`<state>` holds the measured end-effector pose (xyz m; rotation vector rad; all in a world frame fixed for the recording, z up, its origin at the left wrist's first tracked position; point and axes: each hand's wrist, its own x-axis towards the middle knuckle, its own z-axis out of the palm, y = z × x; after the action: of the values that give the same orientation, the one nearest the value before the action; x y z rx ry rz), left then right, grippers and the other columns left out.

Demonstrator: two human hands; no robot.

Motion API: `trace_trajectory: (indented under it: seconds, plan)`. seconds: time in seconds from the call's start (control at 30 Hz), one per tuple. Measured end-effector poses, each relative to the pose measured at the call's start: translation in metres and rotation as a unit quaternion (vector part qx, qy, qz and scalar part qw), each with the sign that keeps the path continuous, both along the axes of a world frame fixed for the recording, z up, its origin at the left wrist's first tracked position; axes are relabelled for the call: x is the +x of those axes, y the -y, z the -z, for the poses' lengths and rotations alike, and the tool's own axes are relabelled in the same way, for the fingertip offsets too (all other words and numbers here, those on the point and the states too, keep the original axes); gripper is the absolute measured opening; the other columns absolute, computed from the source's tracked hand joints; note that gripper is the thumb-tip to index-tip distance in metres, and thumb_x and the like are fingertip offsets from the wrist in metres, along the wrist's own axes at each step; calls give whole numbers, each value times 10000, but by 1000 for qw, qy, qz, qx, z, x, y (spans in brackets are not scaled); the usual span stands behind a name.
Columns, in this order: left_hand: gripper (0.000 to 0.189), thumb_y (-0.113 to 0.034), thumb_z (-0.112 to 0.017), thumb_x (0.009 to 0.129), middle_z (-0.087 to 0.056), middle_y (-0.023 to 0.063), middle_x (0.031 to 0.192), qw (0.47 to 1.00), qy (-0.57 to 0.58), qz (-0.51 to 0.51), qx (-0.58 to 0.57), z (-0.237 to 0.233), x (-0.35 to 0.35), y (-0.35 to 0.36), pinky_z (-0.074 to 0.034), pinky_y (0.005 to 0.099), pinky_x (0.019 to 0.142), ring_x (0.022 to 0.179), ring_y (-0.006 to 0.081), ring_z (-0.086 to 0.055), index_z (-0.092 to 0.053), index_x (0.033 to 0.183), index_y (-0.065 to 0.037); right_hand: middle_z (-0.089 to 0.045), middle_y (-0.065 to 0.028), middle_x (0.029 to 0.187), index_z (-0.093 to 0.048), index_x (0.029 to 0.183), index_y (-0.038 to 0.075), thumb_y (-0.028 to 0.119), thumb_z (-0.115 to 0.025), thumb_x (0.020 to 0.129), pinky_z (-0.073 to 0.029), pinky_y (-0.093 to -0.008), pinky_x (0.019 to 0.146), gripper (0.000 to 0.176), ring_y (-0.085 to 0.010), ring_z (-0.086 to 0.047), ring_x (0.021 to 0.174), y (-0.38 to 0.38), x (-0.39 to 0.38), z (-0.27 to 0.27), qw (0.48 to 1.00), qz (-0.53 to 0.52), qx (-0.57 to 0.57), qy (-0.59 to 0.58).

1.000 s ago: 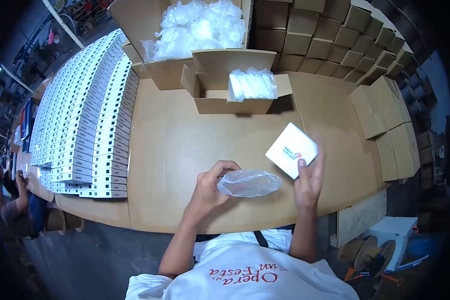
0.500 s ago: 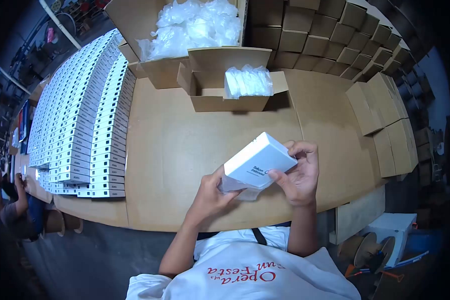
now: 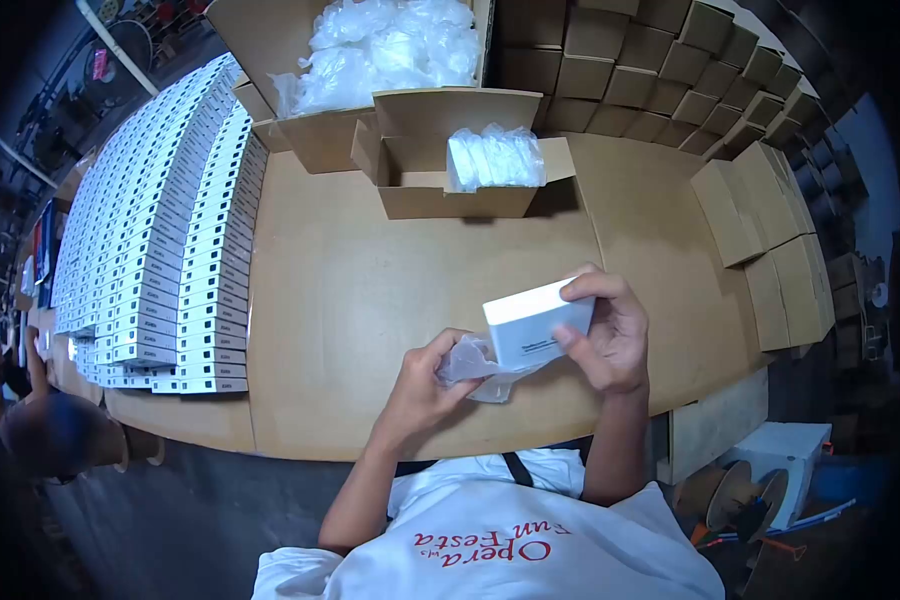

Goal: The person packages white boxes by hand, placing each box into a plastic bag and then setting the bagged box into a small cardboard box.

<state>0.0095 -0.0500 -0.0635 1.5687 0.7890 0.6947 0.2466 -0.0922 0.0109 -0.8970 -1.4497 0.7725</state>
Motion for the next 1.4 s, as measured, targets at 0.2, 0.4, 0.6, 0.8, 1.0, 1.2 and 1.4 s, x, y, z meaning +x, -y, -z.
trace_trajectory:
  seconds: [0.2,0.4,0.6,0.8,1.0,1.2,1.4]
  plan:
    - [445,-68,-822,838,-758,162,1033,999,9,-30,-12,0,5,5,-569,348,874,975,216,-733,-636,1231,26,-692,-113,1050,-625,1143,-7,14,-786,857,-541,-321,874,328,-192,-674,964,-10,-26,1,991,107,-55,59]
    - [531,-99,-825,846,-745,162,1108,999,17,-15,-38,2,1,3,-555,365,920,1042,220,-710,-603,1309,37,-704,-106,999,-634,1096,-18,45,-761,900,-557,-309,835,242,-155,-679,923,-19,-34,11,986,140,-90,26]
    - [455,-251,-648,1019,-682,107,1200,988,80,-30,-128,13,-3,8,-499,333,966,1101,176,-630,-562,1363,34,-704,-90,912,-616,1071,-11,33,-762,886,-542,-295,745,239,-132,-686,831,-26,-39,15,976,174,-125,31]
    - [445,-348,-508,1097,-689,65,1142,979,103,-69,-164,21,-6,5,-491,298,931,1050,123,-610,-624,1303,29,-723,-130,884,-600,1091,-20,94,-702,954,-541,-298,691,206,-136,-698,793,-26,-40,22,971,128,-194,48]
    - [454,-376,-513,1092,-698,58,1124,946,164,-140,-243,24,-8,3,-517,282,891,1004,107,-636,-632,1279,20,-665,-104,1129,-521,1300,-31,41,-676,978,-518,-276,944,365,-138,-634,1054,-7,-22,41,968,18,-220,-121]
    - [479,-399,-442,1112,-685,65,1158,960,148,-138,-194,29,-8,-1,-489,297,948,1067,116,-610,-616,1288,11,-686,-67,1024,-610,1172,-42,-4,-688,963,-539,-235,845,227,-100,-646,946,3,-36,68,944,62,-260,-195]
    - [551,-377,-319,1138,-640,139,1330,990,70,-121,-13,6,-4,-5,-445,358,1058,1185,212,-597,-484,1483,20,-716,-100,1017,-640,1071,-58,-5,-635,997,-546,-251,864,92,-114,-667,921,2,-39,74,960,103,-200,-166]
